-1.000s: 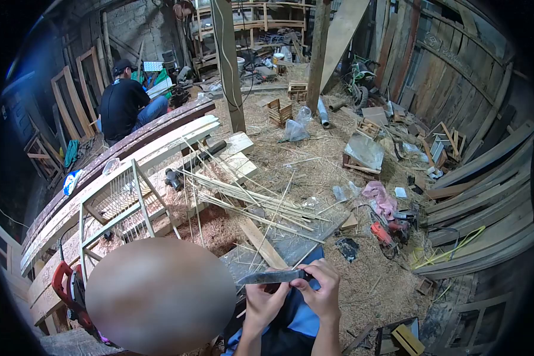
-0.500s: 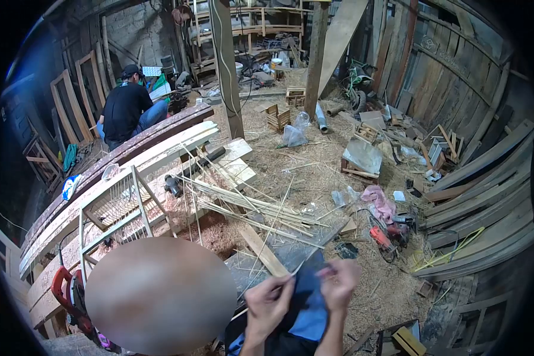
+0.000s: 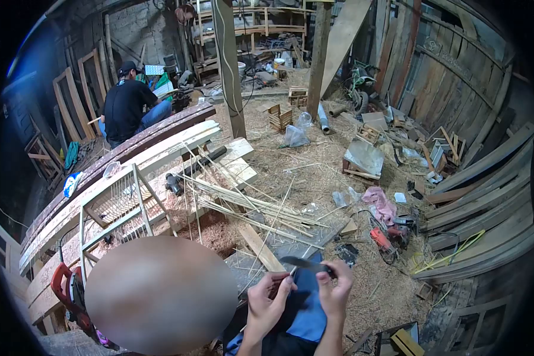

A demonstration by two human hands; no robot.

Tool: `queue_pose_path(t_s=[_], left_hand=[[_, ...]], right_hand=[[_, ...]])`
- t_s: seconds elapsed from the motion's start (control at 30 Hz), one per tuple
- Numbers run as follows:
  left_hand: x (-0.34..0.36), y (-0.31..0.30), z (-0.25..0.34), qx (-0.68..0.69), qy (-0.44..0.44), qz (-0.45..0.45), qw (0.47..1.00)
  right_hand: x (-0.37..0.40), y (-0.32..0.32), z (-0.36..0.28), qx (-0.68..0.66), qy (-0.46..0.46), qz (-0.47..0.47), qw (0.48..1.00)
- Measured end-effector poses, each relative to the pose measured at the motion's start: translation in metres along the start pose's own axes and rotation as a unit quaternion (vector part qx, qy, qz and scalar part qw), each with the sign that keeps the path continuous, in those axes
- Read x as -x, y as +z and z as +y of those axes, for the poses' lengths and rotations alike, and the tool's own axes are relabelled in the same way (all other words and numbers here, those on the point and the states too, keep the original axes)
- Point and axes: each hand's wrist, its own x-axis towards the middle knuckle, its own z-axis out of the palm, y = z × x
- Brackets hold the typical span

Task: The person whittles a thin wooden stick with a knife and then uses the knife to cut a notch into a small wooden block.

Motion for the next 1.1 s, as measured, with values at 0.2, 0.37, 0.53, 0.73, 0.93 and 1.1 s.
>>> queue_pose_path(t_s=[0.2,0.37,0.53,0.73,0.93,1.1], left_hand=[[0.006,-0.004,-0.011,-0.02,-0.05,-0.013,0.998],[0.005,-0.004,-0.003,-0.069,0.042,0.019,0.997],[0.006,-0.003,0.0,0.03,0.018,-0.007,0.999],[0.007,-0.002,-0.001,0.009,0.036,-0.025,0.999],[0.007,0.001,-0.003,-0.009,0.023,-0.022,0.999],[0.006,-0.001,-0.002,-0.004,0.011,-0.037,0.999]], right_hand=[[0.004,0.015,-0.015,0.008,-0.081,-0.096,0.992],[0.003,0.014,-0.018,0.027,-0.094,-0.111,0.989],[0.003,0.013,-0.014,0.012,-0.107,-0.118,0.987],[0.002,0.008,-0.011,-0.002,-0.109,-0.133,0.985],[0.0,0.005,-0.011,0.011,-0.118,-0.135,0.984],[-0.002,0.001,0.004,0.019,-0.141,-0.112,0.983]])
